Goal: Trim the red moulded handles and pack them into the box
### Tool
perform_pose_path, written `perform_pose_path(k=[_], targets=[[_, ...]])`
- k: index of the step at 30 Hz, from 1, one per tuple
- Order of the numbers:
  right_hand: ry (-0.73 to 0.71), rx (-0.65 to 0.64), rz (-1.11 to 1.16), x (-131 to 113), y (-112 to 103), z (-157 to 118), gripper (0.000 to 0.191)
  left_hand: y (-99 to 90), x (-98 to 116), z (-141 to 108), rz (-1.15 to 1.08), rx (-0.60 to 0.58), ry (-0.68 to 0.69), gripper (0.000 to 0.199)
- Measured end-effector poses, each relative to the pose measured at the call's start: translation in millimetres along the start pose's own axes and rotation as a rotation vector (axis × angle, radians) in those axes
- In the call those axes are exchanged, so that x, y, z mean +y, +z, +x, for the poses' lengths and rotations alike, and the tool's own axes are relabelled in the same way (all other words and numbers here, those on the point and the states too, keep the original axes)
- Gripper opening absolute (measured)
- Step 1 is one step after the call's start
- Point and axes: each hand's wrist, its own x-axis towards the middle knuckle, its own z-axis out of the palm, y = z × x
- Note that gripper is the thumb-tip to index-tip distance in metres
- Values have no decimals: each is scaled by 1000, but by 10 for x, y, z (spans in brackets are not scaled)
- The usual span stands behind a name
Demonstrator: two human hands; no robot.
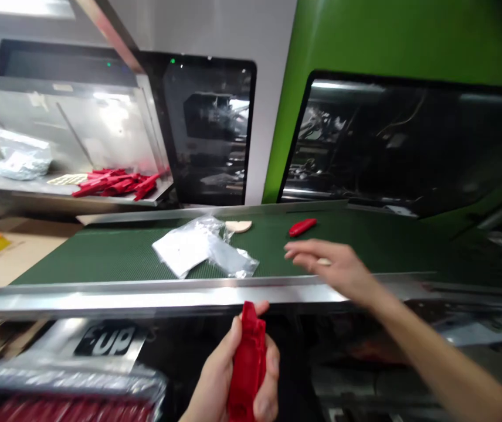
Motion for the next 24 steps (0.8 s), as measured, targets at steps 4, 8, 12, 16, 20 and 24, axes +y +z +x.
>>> perform_pose_path(k=[4,8,12,16,20,24], targets=[[252,-129,-302,946,-225,101,23,-9,-52,-244,-119,176,114,41],[276,-334,-464,1387,-258,38,20,3,-104,-382,-200,280,127,41],[223,-376,-569,1452,-244,-4,19,10,-170,-436,-211,314,137,38],[138,-231,-636,1301,-234,-35,16,25,-215,-460,-202,346,140,35],[85,105,-675,741,-156,-250,47,58,-228,-446,-215,422,143,36],[-21,259,-383,72,33,-610,22,56,-229,-393,-236,564,162,31]])
